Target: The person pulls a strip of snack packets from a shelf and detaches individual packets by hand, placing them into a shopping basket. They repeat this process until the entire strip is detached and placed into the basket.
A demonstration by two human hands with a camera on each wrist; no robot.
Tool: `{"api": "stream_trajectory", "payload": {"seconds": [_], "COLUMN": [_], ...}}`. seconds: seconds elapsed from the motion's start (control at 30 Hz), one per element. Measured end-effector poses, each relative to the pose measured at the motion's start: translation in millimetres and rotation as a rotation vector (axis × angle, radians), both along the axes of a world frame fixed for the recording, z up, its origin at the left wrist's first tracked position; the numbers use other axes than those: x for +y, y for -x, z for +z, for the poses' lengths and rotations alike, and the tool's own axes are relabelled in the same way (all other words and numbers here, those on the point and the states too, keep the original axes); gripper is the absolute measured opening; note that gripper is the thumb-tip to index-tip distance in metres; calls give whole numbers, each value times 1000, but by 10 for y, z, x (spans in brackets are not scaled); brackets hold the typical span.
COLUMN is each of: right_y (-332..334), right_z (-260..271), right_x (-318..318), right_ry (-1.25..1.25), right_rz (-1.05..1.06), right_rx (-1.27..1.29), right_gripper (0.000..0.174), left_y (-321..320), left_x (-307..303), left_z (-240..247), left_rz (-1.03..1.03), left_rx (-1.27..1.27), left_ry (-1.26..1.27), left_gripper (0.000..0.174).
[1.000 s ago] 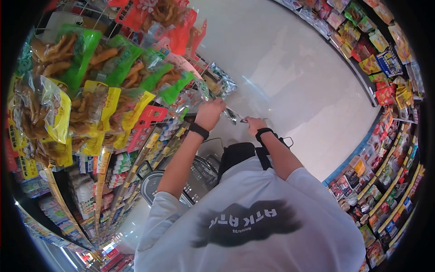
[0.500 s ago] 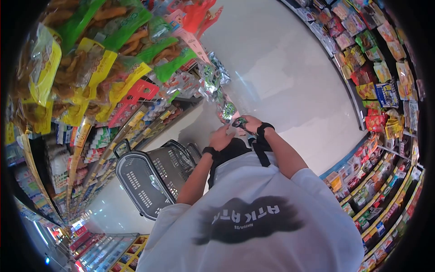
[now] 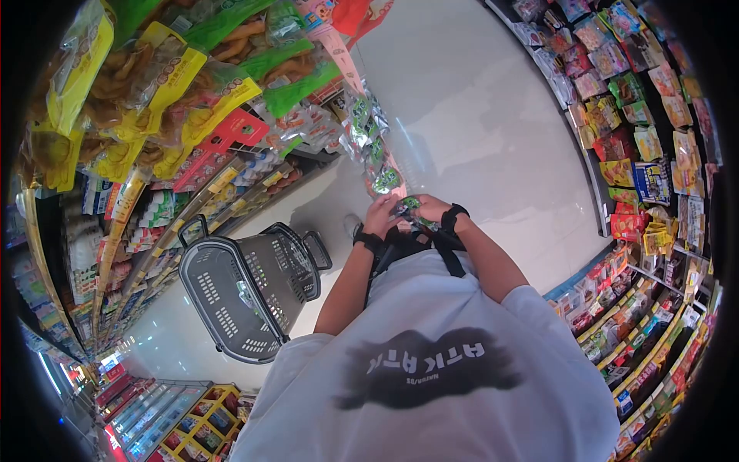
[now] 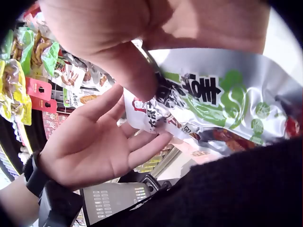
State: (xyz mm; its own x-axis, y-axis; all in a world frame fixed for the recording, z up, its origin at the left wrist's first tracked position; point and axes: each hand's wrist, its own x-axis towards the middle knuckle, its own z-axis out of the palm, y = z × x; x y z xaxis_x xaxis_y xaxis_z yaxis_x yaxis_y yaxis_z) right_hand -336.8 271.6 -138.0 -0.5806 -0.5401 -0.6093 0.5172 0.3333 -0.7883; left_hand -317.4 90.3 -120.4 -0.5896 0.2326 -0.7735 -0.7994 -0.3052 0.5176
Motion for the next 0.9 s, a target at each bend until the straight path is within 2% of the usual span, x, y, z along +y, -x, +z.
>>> {"api": "stream_trajectory", "payload": {"seconds": [0.1,0.2,0.3,0.4,0.5,0.6,0.9], "right_y": [-47,-84,-141,-137,-125,-76,-26], "right_z": [42,54,29,262,344,440,468], "right_x": [29,31,-6,-35,-58,-93,-172], "right_ry": [10,42,58,-261,-392,-470,-465], "right_rz": [-60,-189,-290,-290,-317,-359,-424], "right_rx": [-63,-130,10,145,299,312,350], "right_gripper": [34,30,34,44,49,47,47], "left_y": [11,13,30,39,39,22,6], "left_x": [20,36,57,78,101,114,139], "left_z": [7,15,35,4,-8,-53,-75], "left_rz": [8,42,65,93,104,102,117], "left_rx": [-9,-9,-16,-43,-78,-40,-34], "left_ry": [32,40,19,1,-15,-23,-36], "left_gripper": [26,28,29,33,39,45,48]}}
